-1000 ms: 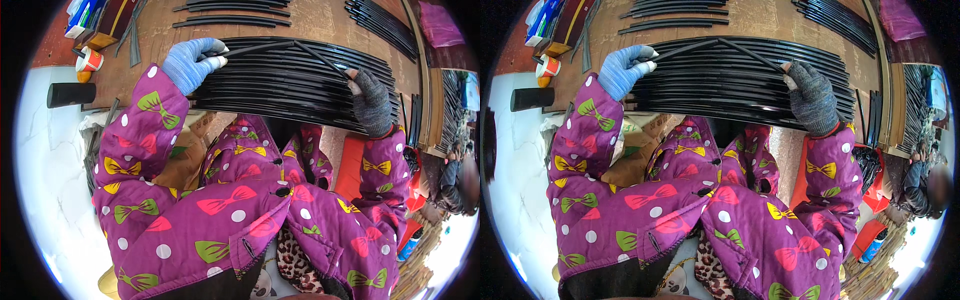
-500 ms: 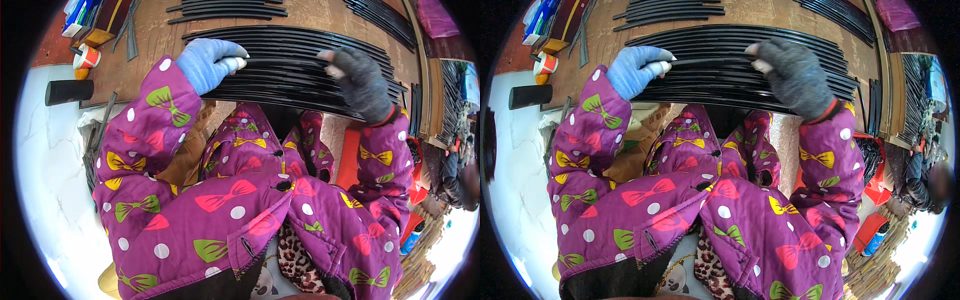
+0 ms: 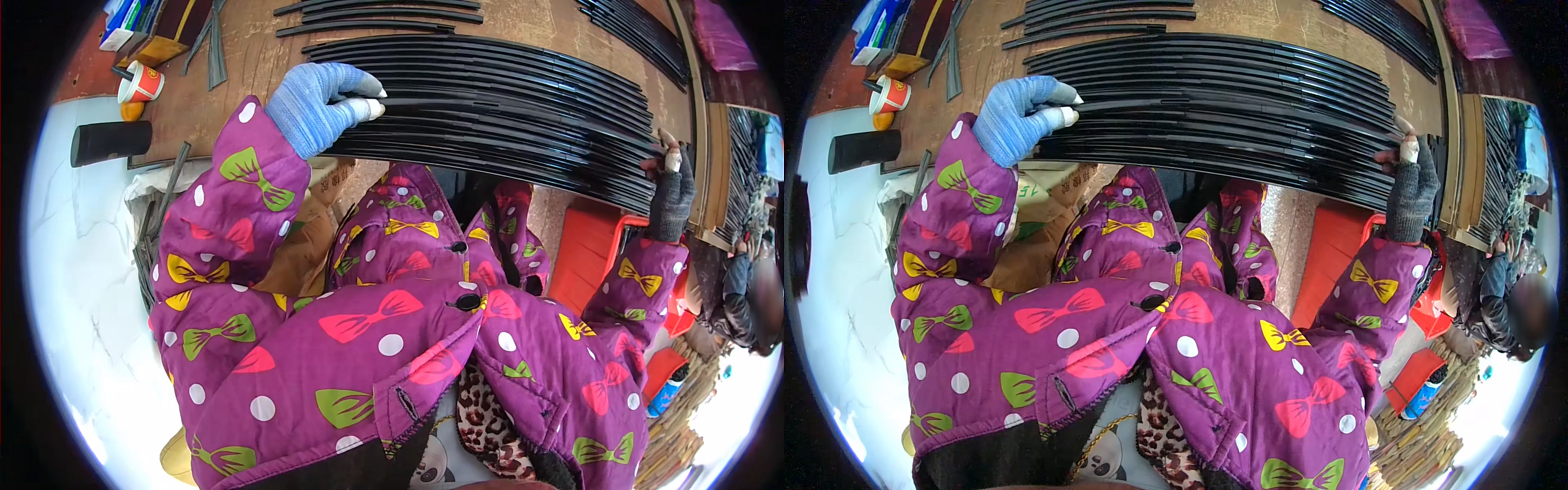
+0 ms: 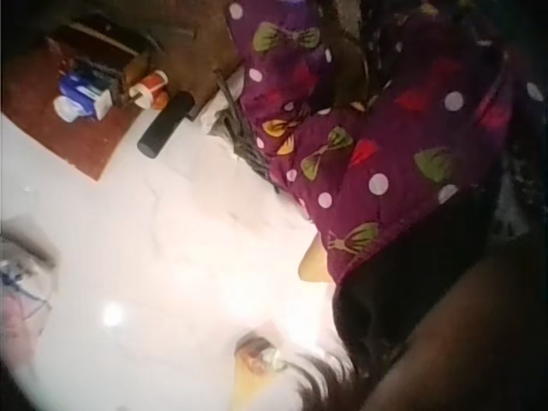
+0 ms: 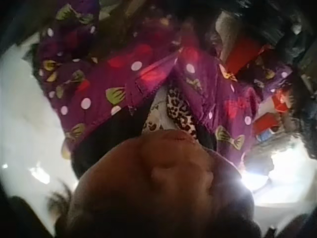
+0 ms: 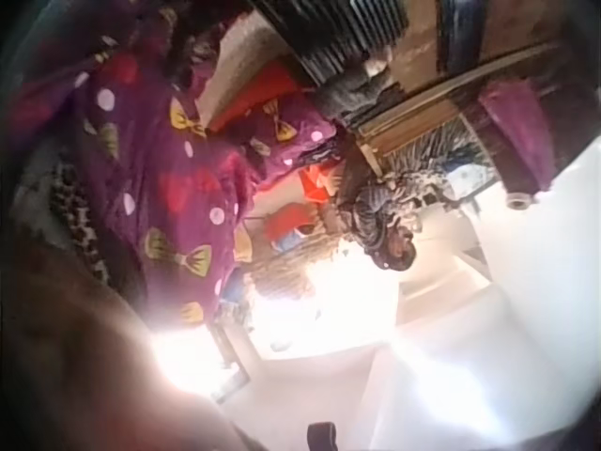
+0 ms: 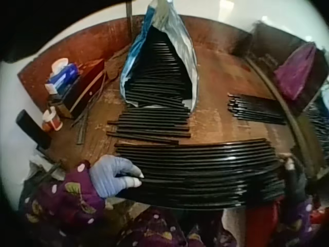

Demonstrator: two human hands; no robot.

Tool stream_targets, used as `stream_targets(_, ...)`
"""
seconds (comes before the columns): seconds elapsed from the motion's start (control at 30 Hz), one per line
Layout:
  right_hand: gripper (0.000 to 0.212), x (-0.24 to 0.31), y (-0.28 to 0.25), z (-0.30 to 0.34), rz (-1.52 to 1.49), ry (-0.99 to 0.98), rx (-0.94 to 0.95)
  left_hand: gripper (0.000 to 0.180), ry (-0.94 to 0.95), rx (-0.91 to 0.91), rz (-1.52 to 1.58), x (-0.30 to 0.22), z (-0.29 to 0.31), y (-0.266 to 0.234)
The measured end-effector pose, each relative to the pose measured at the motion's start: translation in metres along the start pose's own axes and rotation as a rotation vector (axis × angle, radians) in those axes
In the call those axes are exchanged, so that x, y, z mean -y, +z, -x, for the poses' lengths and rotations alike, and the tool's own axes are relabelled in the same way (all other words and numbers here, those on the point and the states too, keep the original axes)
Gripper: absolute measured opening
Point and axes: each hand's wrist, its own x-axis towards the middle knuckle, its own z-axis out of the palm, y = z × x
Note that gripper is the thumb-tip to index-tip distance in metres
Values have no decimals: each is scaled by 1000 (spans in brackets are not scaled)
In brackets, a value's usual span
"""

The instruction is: Capping the ends of long black tubes with small white plugs.

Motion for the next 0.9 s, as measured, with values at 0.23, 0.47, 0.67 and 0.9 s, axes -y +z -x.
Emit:
stream_targets(0.23,23,4,49,33,-405,-84,108,15,175,-57,-136,-5,6,10)
stream_targets(0.47,21,6,60,35,-535,-55,69,16,104,-12,4,-5,14,7)
stream_targets(0.67,23,57,111,68,-330,-67,407,16,302,13,-187,-17,8,25)
stream_targets(0.9,16,68,113,66,-456,79,371,18,383,16,-255,-7,9,22)
